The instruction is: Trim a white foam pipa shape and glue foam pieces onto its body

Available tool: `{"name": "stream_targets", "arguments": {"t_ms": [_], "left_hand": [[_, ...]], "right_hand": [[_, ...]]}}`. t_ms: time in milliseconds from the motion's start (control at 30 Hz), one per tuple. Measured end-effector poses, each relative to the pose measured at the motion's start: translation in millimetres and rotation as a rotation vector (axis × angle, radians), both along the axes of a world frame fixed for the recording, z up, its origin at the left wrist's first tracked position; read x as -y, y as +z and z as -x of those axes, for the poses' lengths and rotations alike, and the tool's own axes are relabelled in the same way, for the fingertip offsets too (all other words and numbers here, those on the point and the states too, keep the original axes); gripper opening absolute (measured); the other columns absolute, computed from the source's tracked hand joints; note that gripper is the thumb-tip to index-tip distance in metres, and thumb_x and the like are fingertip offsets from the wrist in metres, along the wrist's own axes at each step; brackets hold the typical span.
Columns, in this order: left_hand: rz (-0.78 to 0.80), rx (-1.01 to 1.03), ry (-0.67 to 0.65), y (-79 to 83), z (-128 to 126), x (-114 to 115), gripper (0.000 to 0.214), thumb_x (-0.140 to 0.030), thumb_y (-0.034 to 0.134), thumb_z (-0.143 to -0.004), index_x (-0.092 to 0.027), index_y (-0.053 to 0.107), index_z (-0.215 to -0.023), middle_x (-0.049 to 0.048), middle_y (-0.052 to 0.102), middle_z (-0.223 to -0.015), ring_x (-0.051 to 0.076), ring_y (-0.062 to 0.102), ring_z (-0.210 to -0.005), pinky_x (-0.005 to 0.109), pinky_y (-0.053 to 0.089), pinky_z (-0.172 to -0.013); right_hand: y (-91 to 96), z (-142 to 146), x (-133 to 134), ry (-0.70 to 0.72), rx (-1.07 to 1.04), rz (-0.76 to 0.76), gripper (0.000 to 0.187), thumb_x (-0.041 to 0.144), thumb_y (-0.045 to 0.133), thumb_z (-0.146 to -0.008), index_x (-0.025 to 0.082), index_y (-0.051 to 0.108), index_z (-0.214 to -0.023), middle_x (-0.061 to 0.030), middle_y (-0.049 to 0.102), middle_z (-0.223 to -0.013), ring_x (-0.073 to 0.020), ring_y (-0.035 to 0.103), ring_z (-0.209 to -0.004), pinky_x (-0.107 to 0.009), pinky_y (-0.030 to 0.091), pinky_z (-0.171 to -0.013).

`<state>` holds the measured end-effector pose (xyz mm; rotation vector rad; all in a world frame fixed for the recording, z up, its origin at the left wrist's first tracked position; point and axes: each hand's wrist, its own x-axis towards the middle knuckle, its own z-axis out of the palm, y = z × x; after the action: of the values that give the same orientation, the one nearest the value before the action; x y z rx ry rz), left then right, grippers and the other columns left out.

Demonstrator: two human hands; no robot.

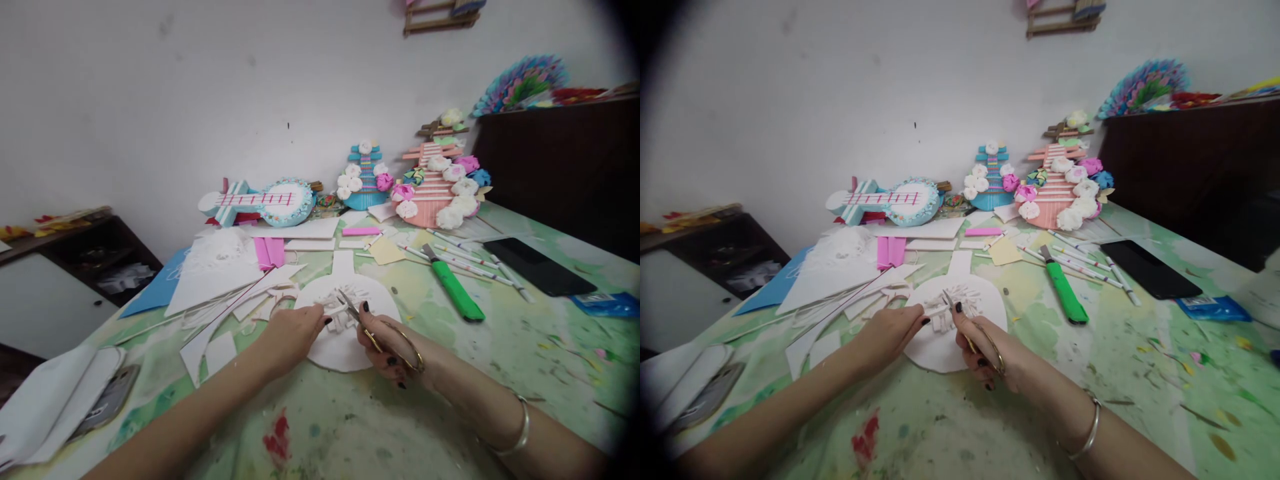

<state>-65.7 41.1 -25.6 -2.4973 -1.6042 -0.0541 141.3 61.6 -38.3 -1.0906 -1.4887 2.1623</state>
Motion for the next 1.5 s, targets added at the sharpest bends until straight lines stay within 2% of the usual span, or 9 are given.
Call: {"name": "stream_targets", "arguments": {"t_ms": [200,367,600,733,833,933,1100,1300,1500], "left_hand": [[0.060,0.001,0.059,3.9,-4,5,0.034,-0.032,0.021,-0.096,-0.017,0.050,-0.085,0.0061,0.065,-0.076,0.020,0.062,-0.069,0.027,0.036,-0.056],[0.092,0.018,0.096,7.0,-7,5,0.033,-0.032,0.023,-0.096,-0.017,0.050,-0.085,0.0059,0.064,-0.075,0.019,0.061,-0.069,0.026,0.036,-0.057],[0.143,0.213,0.093,6.7,0,1,0.030,-0.031,0.026,-0.095,-0.019,0.047,-0.078,0.0029,0.059,-0.071,0.017,0.056,-0.066,0.026,0.034,-0.060],[0.152,0.390,0.137,7.4,1,1,0.024,-0.026,0.029,-0.093,-0.019,0.044,-0.075,0.0004,0.055,-0.068,0.015,0.053,-0.064,0.026,0.034,-0.062],[0.149,0.408,0.125,8.8,-5,1,0.024,-0.026,0.029,-0.092,-0.019,0.043,-0.073,-0.0004,0.053,-0.066,0.015,0.051,-0.063,0.026,0.032,-0.061],[0.146,0.402,0.070,8.5,-14,0,0.025,-0.027,0.028,-0.093,-0.019,0.045,-0.077,0.0004,0.055,-0.068,0.015,0.052,-0.063,0.026,0.032,-0.060],[0.180,0.429,-0.024,4.4,-27,-5,0.024,-0.028,0.027,-0.094,-0.019,0.047,-0.085,0.0021,0.060,-0.076,0.015,0.055,-0.067,0.025,0.035,-0.060],[0.179,0.436,-0.023,0.9,-29,-9,0.024,-0.028,0.027,-0.094,-0.019,0.049,-0.087,0.0022,0.060,-0.075,0.016,0.056,-0.066,0.025,0.036,-0.060],[0.181,0.572,0.026,3.8,-21,-10,0.027,-0.032,0.033,-0.092,-0.020,0.054,-0.080,-0.0017,0.056,-0.064,0.013,0.049,-0.059,0.023,0.032,-0.056]], "right_hand": [[5.2,1,3,-0.011,0.029,0.040,0.047,0.066,0.038,-0.081,0.022,0.032,-0.066,0.0101,0.026,-0.042,-0.0041,0.014,-0.032,-0.015,0.014,-0.028],[1.8,0,6,-0.042,0.040,-0.012,0.042,0.061,0.038,-0.083,0.022,0.032,-0.068,0.0097,0.028,-0.045,-0.0041,0.018,-0.032,-0.014,0.015,-0.028],[6.8,4,3,-0.125,0.092,0.101,0.044,0.063,0.034,-0.084,0.022,0.030,-0.068,0.0100,0.025,-0.044,-0.0042,0.015,-0.034,-0.015,0.014,-0.031],[9.1,4,4,-0.068,0.070,-0.026,0.048,0.066,0.036,-0.081,0.021,0.030,-0.065,0.0089,0.028,-0.044,-0.0047,0.020,-0.034,-0.018,0.021,-0.032],[11.5,3,7,0.027,0.090,-0.164,0.050,0.067,0.041,-0.079,0.020,0.033,-0.063,0.0077,0.032,-0.046,-0.0050,0.026,-0.036,-0.019,0.024,-0.033],[11.2,3,10,0.047,0.105,-0.200,0.047,0.065,0.046,-0.078,0.020,0.037,-0.068,0.0077,0.035,-0.050,-0.0047,0.029,-0.038,-0.018,0.025,-0.035],[3.9,6,10,-0.014,0.103,-0.190,0.049,0.067,0.045,-0.076,0.021,0.033,-0.065,0.0087,0.031,-0.047,-0.0040,0.025,-0.036,-0.017,0.020,-0.032],[1.4,8,13,-0.048,0.040,-0.073,0.051,0.071,0.047,-0.073,0.022,0.031,-0.071,0.0101,0.029,-0.050,-0.0035,0.020,-0.037,-0.016,0.015,-0.031],[3.7,9,9,-0.101,0.053,-0.014,0.047,0.066,0.046,-0.077,0.022,0.029,-0.070,0.0107,0.026,-0.048,-0.0032,0.017,-0.037,-0.015,0.013,-0.033]]}}
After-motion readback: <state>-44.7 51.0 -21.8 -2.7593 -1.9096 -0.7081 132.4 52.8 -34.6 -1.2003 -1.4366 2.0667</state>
